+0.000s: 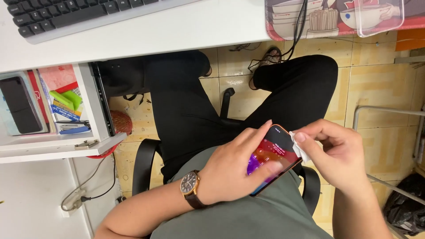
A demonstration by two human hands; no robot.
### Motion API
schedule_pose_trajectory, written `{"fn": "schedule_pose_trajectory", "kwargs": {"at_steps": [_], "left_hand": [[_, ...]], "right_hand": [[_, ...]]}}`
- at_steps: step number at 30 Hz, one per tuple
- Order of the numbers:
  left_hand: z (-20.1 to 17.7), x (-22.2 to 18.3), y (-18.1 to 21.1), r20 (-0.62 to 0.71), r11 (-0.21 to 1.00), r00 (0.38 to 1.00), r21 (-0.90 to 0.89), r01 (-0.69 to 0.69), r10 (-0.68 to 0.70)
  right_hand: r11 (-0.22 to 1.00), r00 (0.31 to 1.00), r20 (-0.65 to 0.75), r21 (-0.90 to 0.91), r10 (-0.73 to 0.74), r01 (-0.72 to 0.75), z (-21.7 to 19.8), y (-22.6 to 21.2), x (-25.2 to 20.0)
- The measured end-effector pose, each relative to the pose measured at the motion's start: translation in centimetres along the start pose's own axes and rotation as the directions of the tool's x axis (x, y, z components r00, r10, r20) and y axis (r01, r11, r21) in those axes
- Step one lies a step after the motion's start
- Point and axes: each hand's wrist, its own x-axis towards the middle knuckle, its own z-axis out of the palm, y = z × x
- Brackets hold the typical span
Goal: Cleaning a smartphone screen with a cloth and then testing the device's touchscreen and interface.
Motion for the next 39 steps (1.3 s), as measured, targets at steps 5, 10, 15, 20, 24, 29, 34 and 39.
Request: {"fn": "schedule_pose_trajectory", "kwargs": {"at_steps": [5,10,15,20,24,29,34,39], "left_hand": [[0.4,0.4,1.4,0.144,0.971,0.972,0.178,0.16,-0.187],[0.2,-0.1,-2.2,0.202,0.896,0.977,-0.442,0.033,0.063],[0.4,-0.5,-5.0,0.29,0.468,0.931,-0.869,0.159,0.222],[0.6,0.3,-5.3,0.375,0.173,0.9,-0.924,0.342,0.224],[2.4,0.1,-6.7,0.393,0.166,0.879,-0.918,0.36,0.269],[3.1,0.2,-7.6,0.447,-0.071,0.888,-0.887,0.456,0.11],[3.6,0.3,-7.7,0.534,0.115,0.843,-0.843,0.526,0.057],[3.3,0.1,-7.4,0.555,0.154,0.831,-0.826,0.542,0.049]], "right_hand": [[0.98,0.995,0.102,0.196,0.011,-0.031,0.8,-2.1,0.7],[0.918,0.914,0.097,0.089,-0.393,0.386,2.1,-2.1,1.7],[0.784,0.798,0.101,-0.154,-0.594,0.602,1.7,-0.2,3.0],[0.678,0.675,-0.077,-0.139,-0.734,0.721,1.3,-0.5,1.6],[0.638,0.67,0.065,-0.251,-0.739,0.728,2.0,-2.8,1.7],[0.545,0.646,0.24,-0.374,-0.725,0.75,1.8,-2.5,2.2],[0.52,0.589,0.193,-0.311,-0.785,0.795,4.3,-2.8,2.1],[0.591,0.642,0.029,-0.361,-0.766,0.722,4.2,-2.5,2.0]]}}
